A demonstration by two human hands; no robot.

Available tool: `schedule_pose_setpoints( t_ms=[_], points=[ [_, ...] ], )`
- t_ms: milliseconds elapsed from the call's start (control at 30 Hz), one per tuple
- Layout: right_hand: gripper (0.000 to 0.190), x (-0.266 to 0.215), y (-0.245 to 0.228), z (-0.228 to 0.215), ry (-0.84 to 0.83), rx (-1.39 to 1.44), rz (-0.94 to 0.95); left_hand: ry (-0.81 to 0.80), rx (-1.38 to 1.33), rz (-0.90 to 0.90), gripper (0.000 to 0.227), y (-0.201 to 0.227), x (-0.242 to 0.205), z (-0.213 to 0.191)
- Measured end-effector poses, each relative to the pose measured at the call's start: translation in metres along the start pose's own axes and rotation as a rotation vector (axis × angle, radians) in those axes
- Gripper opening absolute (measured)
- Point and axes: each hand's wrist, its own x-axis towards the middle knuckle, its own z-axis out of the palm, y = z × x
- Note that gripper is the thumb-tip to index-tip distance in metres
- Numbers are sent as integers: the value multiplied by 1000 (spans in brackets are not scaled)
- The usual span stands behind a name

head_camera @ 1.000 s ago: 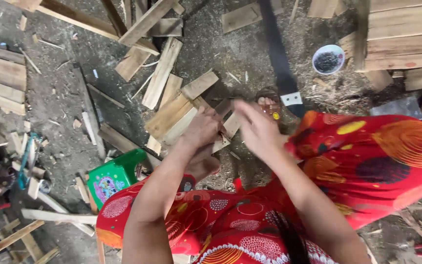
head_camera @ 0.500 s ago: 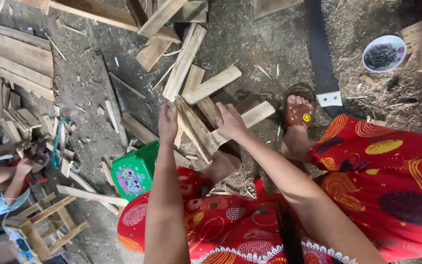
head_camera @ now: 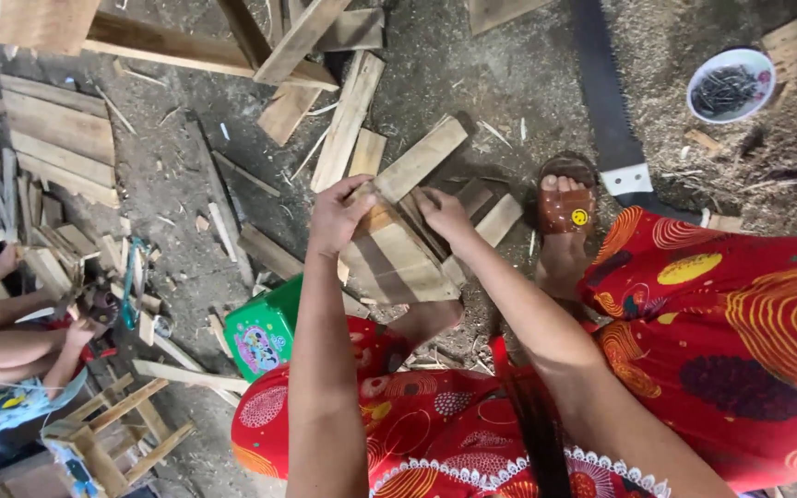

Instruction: Assembling a small wooden box by nailing wooden slats together using a hammer and nails.

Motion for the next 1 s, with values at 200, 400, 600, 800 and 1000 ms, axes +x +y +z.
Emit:
schedule_pose_setpoints(
  t_ms=[200, 400, 600, 800, 1000],
  points=[
    [73, -122, -73, -34, 14, 576, 78, -190, 38, -67, 32, 110, 7, 45],
    [66, -65, 13, -47, 59, 670, 90, -307, 43, -85, 36, 92, 17, 80],
    [62, -33, 49, -57, -29, 662, 181, -293, -78, -137, 38, 98, 17, 93],
    [66, 1, 82, -69, -121, 748, 333, -346, 7, -123, 39, 97, 26, 108],
    [66, 26, 111, -62, -35, 552, 124, -388, 51, -138, 42, 81, 34, 102]
  ],
)
